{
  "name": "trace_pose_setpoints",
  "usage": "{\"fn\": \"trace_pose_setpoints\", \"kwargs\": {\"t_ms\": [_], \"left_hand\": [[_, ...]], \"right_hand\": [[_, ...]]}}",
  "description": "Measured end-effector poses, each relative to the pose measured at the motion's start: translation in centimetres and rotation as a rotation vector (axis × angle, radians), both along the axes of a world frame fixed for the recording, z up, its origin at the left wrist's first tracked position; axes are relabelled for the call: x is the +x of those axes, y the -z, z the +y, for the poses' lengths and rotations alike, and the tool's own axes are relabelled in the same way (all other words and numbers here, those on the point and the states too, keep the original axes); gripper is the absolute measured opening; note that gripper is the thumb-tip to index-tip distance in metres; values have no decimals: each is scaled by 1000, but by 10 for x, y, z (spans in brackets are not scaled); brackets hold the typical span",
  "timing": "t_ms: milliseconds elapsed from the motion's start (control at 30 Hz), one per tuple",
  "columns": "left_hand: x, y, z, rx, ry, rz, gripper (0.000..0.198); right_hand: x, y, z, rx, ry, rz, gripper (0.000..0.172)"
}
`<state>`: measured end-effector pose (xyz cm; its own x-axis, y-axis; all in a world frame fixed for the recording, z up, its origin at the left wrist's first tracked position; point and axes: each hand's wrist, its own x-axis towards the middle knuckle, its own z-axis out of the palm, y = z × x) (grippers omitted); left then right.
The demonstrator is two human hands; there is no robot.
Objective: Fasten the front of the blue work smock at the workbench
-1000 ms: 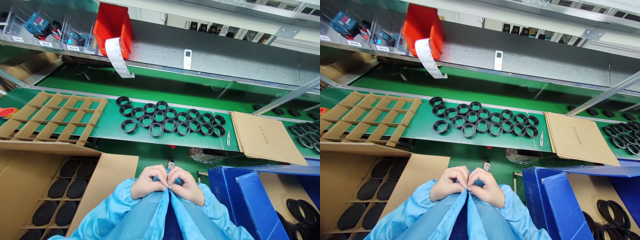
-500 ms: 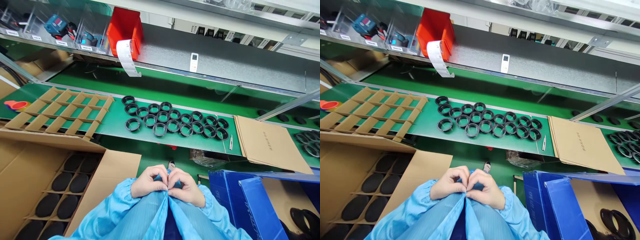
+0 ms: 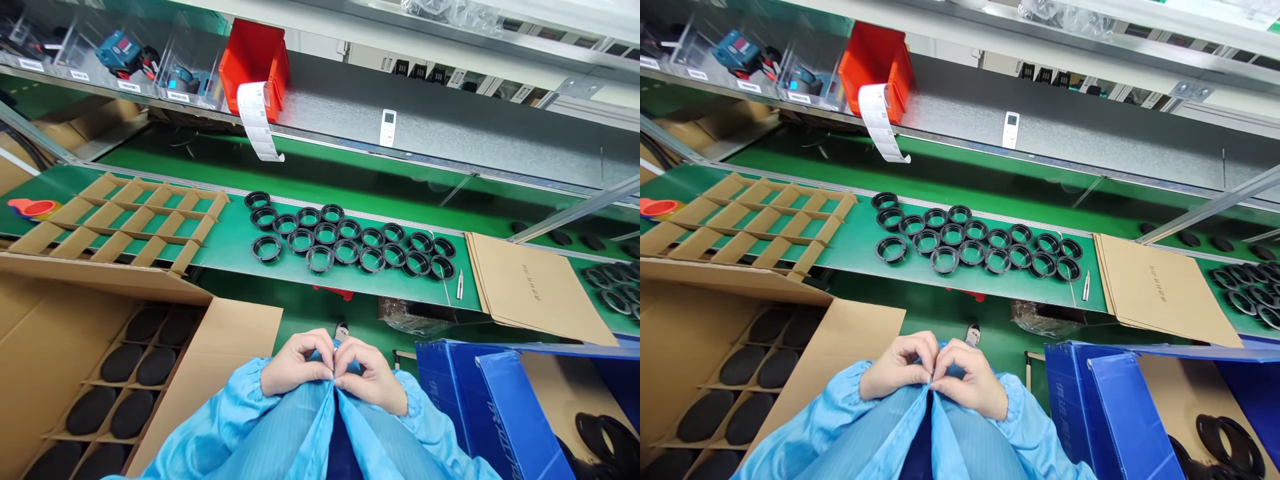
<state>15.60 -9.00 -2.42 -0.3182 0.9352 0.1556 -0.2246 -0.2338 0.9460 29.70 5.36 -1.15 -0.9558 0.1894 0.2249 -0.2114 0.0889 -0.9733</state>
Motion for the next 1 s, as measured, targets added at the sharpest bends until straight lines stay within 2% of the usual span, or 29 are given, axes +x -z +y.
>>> {"fn": "trace_pose_setpoints", "kwargs": {"t_ms": [167,300,533,667,767,833,1000], "left_hand": [[-1,-1,-4,84,44,-1,20],[-1,0,-9,69,-23,-21,20],[0,7,-19,44,-57,-49,22],[-2,8,-23,72,-86,-53,19],[-3,1,-25,127,-12,38,14],[-3,-7,-26,137,30,115,19],[-3,-26,-29,176,-55,292,15]], "right_hand": [[-1,1,-3,-28,-10,53,12],[-5,1,-5,-46,-100,121,11],[-9,0,-7,-23,-139,78,13],[-11,-4,-7,35,-218,56,17],[-12,-8,-6,60,-202,29,21],[-11,-9,-6,41,-162,5,20],[-11,-9,-7,-1,-122,7,13]]}}
